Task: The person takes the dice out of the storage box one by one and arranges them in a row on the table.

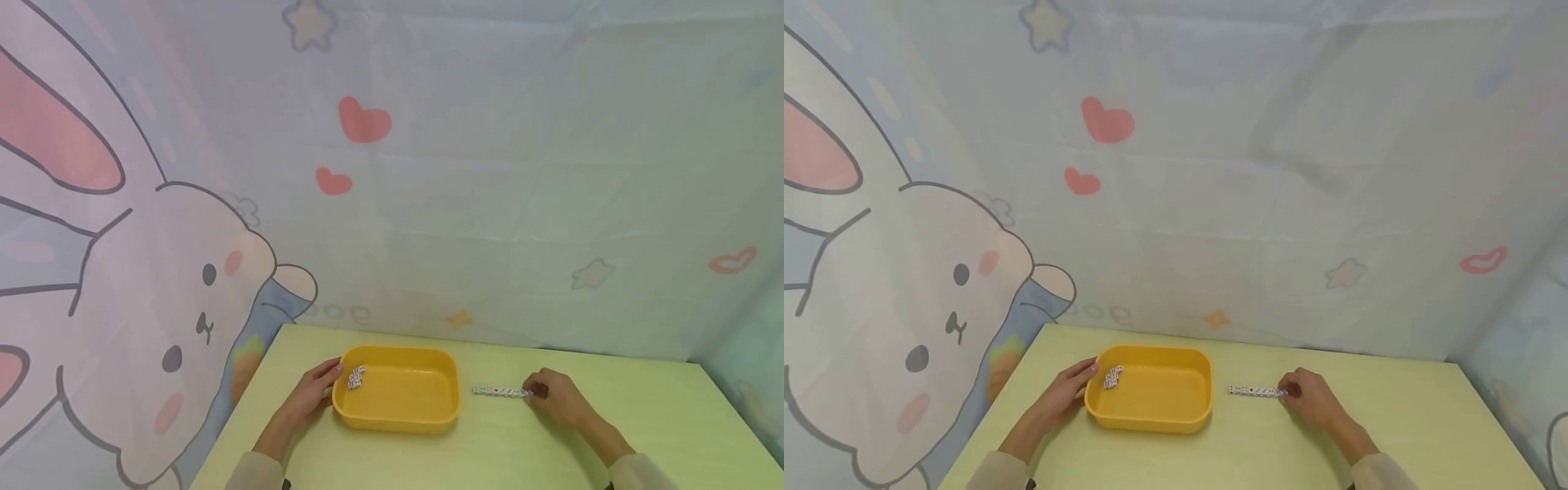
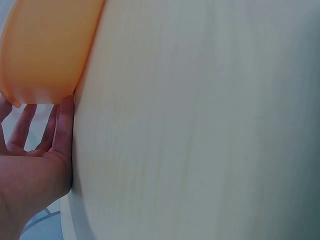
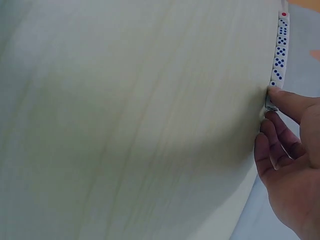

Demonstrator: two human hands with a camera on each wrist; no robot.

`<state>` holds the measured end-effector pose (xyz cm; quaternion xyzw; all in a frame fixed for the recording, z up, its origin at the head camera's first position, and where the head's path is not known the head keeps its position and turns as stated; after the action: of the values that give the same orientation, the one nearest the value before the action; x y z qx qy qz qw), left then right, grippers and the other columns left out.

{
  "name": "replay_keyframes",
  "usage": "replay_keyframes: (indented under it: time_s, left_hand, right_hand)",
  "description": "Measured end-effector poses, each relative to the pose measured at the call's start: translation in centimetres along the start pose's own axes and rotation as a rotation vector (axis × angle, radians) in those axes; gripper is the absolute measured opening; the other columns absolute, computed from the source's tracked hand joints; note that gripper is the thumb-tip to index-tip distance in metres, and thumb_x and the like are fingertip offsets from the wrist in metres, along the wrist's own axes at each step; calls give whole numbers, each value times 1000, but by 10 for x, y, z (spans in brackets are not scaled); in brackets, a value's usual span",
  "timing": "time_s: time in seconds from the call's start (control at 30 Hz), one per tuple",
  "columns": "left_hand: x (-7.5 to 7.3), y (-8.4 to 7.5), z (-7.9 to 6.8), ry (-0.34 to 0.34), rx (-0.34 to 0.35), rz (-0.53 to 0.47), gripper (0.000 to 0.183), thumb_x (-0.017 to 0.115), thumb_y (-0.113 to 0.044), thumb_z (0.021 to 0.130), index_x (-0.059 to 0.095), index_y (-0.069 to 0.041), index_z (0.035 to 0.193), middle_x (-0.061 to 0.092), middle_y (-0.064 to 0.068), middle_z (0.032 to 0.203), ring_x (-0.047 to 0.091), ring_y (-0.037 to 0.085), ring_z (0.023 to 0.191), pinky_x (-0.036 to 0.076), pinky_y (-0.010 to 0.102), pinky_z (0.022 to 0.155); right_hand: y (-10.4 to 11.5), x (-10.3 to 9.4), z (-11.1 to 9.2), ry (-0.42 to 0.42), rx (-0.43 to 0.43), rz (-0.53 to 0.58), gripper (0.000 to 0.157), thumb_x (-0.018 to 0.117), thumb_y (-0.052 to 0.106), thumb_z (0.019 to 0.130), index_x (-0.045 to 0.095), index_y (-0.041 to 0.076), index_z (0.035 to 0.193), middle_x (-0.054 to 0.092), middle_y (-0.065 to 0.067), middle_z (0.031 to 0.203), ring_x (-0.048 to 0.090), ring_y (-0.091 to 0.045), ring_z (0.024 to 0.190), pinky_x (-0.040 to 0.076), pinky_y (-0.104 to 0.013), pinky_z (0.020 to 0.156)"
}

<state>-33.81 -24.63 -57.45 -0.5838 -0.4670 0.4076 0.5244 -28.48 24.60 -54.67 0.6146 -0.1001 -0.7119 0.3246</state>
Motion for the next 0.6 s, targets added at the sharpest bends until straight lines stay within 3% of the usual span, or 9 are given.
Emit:
replay_keyframes:
  time_s: [0.13, 0.3, 0.5, 0.6]
  left_hand:
    - [0, 0, 1, 11, -2, 4, 64, 62, -39, 108, 47, -1, 157, 52, 21, 156, 56, 31, 132, 60, 37, 96]
    - [-2, 1, 0, 9, -8, 15, 65, 63, -40, 108, 47, -1, 158, 51, 21, 156, 55, 32, 134, 60, 37, 96]
    - [-2, 0, 1, 7, -6, 18, 66, 62, -42, 108, 47, -2, 158, 53, 20, 155, 55, 32, 134, 59, 37, 97]
    - [0, 1, 2, 6, -10, 16, 64, 61, -41, 108, 47, -2, 158, 53, 20, 155, 55, 33, 134, 59, 38, 97]
  right_hand:
    - [1, -1, 0, -3, -16, -12, 14, 86, 10, 89, 76, 8, 99, 62, 5, 87, 55, -7, 79, 51, -26, 68]
    - [12, 0, 4, -85, 2, 21, 19, 84, 13, 91, 75, 5, 106, 66, -1, 96, 59, -16, 89, 53, -31, 75]
    - [55, 10, 29, -229, -21, 114, 21, 82, 18, 95, 75, 7, 111, 67, -5, 101, 61, -23, 95, 55, -35, 79]
    - [83, 18, 43, -244, -46, 162, 20, 82, 17, 94, 75, 8, 111, 69, -4, 101, 62, -22, 94, 56, -32, 77]
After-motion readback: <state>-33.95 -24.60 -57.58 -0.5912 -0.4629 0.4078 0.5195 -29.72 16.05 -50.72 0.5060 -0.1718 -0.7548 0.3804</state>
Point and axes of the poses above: each hand's wrist, its own z-axis towards the middle knuckle, its own x-axis out of the palm, y = z × x, the point moved 7 cm from there along z, towards the middle knuckle
